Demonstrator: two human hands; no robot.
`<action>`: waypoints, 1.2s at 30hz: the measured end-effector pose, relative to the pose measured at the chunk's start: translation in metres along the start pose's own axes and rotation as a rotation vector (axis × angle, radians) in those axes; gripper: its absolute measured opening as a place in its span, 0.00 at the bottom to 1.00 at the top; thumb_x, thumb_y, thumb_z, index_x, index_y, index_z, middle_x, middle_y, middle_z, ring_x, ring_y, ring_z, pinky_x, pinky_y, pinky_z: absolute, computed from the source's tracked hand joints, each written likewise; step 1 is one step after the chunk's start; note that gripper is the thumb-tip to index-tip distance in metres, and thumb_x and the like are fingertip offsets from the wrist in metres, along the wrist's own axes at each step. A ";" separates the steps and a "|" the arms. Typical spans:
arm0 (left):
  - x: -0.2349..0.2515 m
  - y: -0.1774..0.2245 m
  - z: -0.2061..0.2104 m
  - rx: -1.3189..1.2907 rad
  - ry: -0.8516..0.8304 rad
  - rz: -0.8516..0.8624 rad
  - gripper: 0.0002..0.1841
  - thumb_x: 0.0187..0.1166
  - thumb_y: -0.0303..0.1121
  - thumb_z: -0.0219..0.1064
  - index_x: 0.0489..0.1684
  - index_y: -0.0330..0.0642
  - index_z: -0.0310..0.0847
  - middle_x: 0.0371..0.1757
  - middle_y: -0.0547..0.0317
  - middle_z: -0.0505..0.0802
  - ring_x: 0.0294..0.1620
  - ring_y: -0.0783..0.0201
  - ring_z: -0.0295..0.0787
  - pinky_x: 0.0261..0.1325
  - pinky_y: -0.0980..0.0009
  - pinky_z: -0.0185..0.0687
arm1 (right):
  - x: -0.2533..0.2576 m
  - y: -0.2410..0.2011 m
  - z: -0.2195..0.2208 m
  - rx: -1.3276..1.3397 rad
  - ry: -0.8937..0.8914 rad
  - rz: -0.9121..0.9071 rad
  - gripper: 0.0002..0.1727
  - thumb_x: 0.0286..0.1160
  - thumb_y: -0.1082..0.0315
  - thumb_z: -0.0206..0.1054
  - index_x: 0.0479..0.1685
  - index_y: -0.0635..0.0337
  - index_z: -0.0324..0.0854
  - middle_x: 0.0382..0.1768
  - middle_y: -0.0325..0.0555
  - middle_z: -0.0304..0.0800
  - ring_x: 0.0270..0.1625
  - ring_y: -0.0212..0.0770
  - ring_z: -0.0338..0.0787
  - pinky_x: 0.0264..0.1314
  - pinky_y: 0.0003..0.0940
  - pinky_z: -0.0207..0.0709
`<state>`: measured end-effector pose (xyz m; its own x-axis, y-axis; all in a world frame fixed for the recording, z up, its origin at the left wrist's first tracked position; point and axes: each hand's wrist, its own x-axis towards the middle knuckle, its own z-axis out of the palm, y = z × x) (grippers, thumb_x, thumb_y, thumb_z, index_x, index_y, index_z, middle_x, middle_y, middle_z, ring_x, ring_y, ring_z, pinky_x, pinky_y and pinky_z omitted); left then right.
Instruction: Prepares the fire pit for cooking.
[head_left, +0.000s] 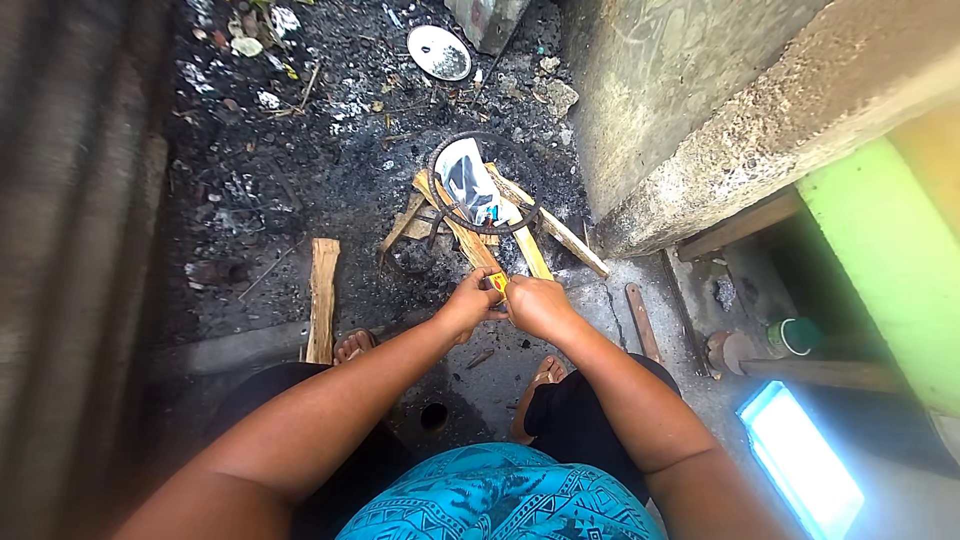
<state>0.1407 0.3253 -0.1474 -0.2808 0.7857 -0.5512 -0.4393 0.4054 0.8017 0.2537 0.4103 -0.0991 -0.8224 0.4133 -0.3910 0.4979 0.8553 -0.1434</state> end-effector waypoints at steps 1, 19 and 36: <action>0.000 0.001 0.000 0.002 0.000 -0.002 0.25 0.87 0.20 0.57 0.82 0.45 0.63 0.56 0.44 0.87 0.46 0.55 0.92 0.49 0.58 0.92 | 0.000 0.000 0.000 -0.003 -0.001 0.000 0.11 0.82 0.64 0.63 0.42 0.63 0.87 0.51 0.53 0.90 0.55 0.55 0.92 0.50 0.56 0.84; 0.001 -0.001 0.000 0.005 -0.005 0.002 0.25 0.87 0.20 0.56 0.82 0.45 0.63 0.57 0.43 0.87 0.46 0.54 0.93 0.49 0.58 0.92 | 0.000 0.000 0.000 0.009 -0.007 0.000 0.12 0.82 0.63 0.64 0.43 0.63 0.87 0.51 0.53 0.90 0.55 0.55 0.91 0.51 0.56 0.84; 0.001 -0.001 0.000 0.007 -0.012 0.000 0.24 0.87 0.20 0.56 0.82 0.45 0.63 0.56 0.44 0.88 0.46 0.55 0.93 0.49 0.58 0.92 | -0.001 0.000 -0.001 0.002 -0.006 -0.003 0.12 0.82 0.63 0.64 0.43 0.63 0.87 0.50 0.53 0.90 0.55 0.54 0.92 0.51 0.56 0.84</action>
<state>0.1408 0.3259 -0.1488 -0.2706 0.7913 -0.5483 -0.4336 0.4083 0.8033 0.2543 0.4103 -0.0983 -0.8222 0.4087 -0.3962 0.4960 0.8559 -0.1462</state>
